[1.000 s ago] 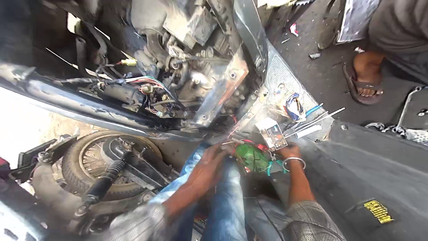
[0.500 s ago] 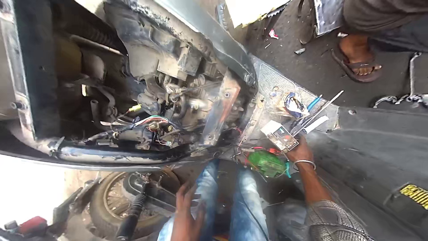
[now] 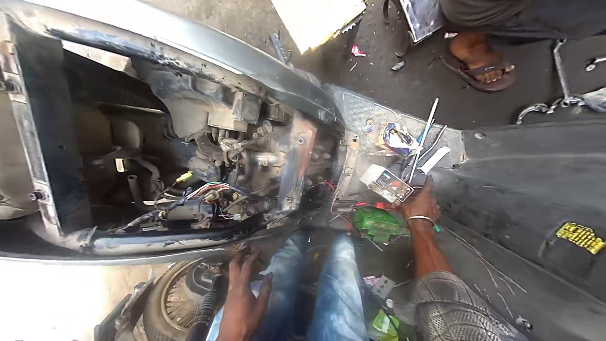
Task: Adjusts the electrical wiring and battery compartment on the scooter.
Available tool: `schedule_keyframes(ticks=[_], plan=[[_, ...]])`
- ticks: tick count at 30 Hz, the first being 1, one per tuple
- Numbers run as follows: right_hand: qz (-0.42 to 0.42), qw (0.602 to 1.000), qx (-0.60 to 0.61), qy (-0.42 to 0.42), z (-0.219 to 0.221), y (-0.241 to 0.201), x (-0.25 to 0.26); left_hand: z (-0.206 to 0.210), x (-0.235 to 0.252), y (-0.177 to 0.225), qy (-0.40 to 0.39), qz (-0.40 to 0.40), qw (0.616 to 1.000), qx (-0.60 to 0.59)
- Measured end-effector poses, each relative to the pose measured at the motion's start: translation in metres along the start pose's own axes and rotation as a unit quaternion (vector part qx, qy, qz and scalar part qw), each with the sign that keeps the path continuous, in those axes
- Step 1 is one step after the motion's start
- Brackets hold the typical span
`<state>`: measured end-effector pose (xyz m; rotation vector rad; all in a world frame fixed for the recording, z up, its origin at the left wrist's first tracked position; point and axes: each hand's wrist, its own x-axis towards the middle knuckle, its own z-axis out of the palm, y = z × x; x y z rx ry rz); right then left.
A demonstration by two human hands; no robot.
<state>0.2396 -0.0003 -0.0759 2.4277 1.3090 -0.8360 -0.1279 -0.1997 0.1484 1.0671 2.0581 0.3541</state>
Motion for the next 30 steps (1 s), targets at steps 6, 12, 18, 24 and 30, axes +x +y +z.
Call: schedule_keyframes(ticks=[6,12,18,24,30], plan=[[-0.058,0.982,0.179,-0.002,-0.029,0.04,-0.02,0.027,0.016,0.036,-0.096,0.032,0.995,-0.021],[-0.032,0.964,0.257,-0.06,-0.109,0.088,-0.19,0.117,0.095,0.124,-0.319,-0.058,0.931,-0.17],[-0.023,0.97,0.238,-0.04,-0.139,0.084,-0.297,0.25,0.152,0.157,-0.46,-0.112,0.848,-0.237],[0.001,0.982,0.186,-0.031,-0.128,0.08,-0.297,0.287,0.156,0.143,-0.432,-0.197,0.857,-0.199],[0.029,0.97,0.236,-0.051,-0.131,0.079,-0.3,0.276,0.161,0.15,-0.437,-0.262,0.832,-0.218]])
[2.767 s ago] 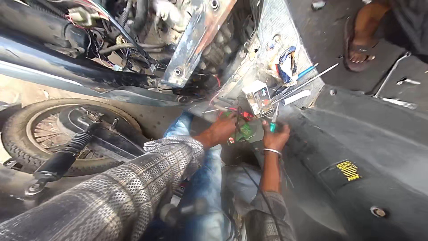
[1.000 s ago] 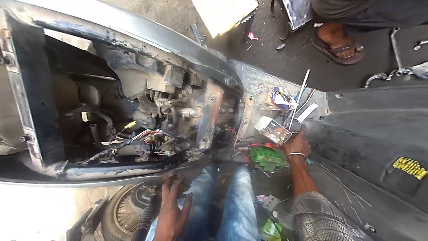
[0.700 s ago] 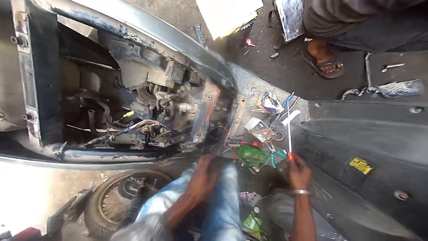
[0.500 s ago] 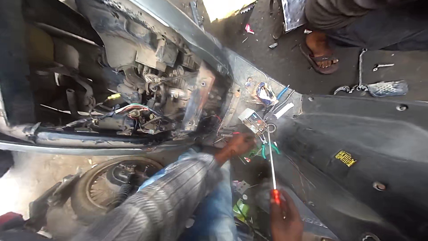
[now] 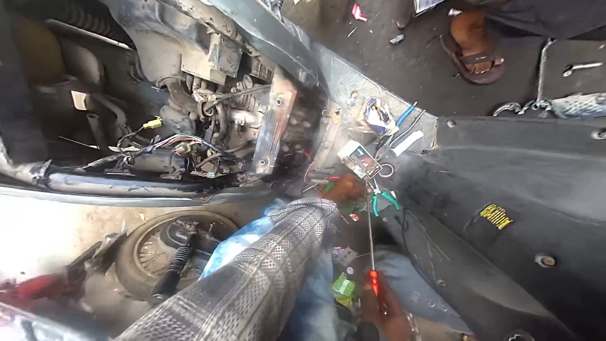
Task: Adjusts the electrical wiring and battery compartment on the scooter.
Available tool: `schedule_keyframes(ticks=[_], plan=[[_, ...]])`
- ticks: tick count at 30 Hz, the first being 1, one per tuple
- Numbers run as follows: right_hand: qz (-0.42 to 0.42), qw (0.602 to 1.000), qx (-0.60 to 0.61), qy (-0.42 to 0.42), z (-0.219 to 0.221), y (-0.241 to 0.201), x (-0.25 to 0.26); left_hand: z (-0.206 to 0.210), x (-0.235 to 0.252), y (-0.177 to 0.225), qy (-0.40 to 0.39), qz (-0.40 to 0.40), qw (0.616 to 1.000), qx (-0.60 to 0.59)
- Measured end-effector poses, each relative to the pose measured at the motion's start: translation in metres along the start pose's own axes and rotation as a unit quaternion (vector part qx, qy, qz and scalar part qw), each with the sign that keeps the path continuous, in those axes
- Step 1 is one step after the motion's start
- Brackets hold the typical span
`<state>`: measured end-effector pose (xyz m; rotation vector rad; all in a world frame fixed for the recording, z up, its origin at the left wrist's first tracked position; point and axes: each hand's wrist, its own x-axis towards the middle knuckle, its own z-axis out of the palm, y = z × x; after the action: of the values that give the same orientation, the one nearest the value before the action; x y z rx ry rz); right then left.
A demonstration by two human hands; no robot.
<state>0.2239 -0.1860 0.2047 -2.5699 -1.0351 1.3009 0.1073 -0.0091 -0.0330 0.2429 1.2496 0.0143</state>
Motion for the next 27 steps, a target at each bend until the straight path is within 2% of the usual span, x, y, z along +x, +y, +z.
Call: schedule_keyframes(ticks=[7,11,13,14,15,17,19,21,23,27], plan=[[-0.099,0.991,-0.094,-0.008,-0.017,0.0,0.021,0.005,0.013,-0.005,0.018,0.019,0.999,-0.037],[-0.176,0.959,-0.223,-0.02,-0.046,-0.032,0.029,0.017,-0.041,0.032,0.061,-0.045,0.995,-0.06],[-0.205,0.944,-0.256,-0.017,-0.062,-0.052,0.032,0.019,-0.041,0.018,0.085,0.001,0.994,-0.061],[-0.204,0.938,-0.278,-0.02,-0.067,-0.063,0.034,0.017,-0.031,0.001,0.119,0.068,0.99,-0.035],[-0.197,0.929,-0.313,-0.029,-0.071,-0.076,0.037,0.015,-0.027,-0.011,0.171,0.152,0.973,0.022],[-0.175,0.9,-0.394,-0.062,-0.074,-0.101,0.044,0.008,-0.033,-0.019,0.275,0.316,0.886,0.198],[-0.188,0.872,-0.445,-0.074,-0.071,-0.116,0.051,-0.009,-0.03,-0.008,0.27,0.417,0.786,0.369],[-0.211,0.857,-0.464,-0.079,-0.066,-0.12,0.054,-0.027,-0.013,0.008,0.226,0.438,0.708,0.506],[-0.221,0.863,-0.446,-0.085,-0.064,-0.12,0.058,-0.041,0.006,0.022,0.173,0.416,0.68,0.579],[-0.159,0.914,-0.356,-0.11,-0.074,-0.121,0.066,-0.047,0.018,0.029,0.129,0.427,0.665,0.599]])
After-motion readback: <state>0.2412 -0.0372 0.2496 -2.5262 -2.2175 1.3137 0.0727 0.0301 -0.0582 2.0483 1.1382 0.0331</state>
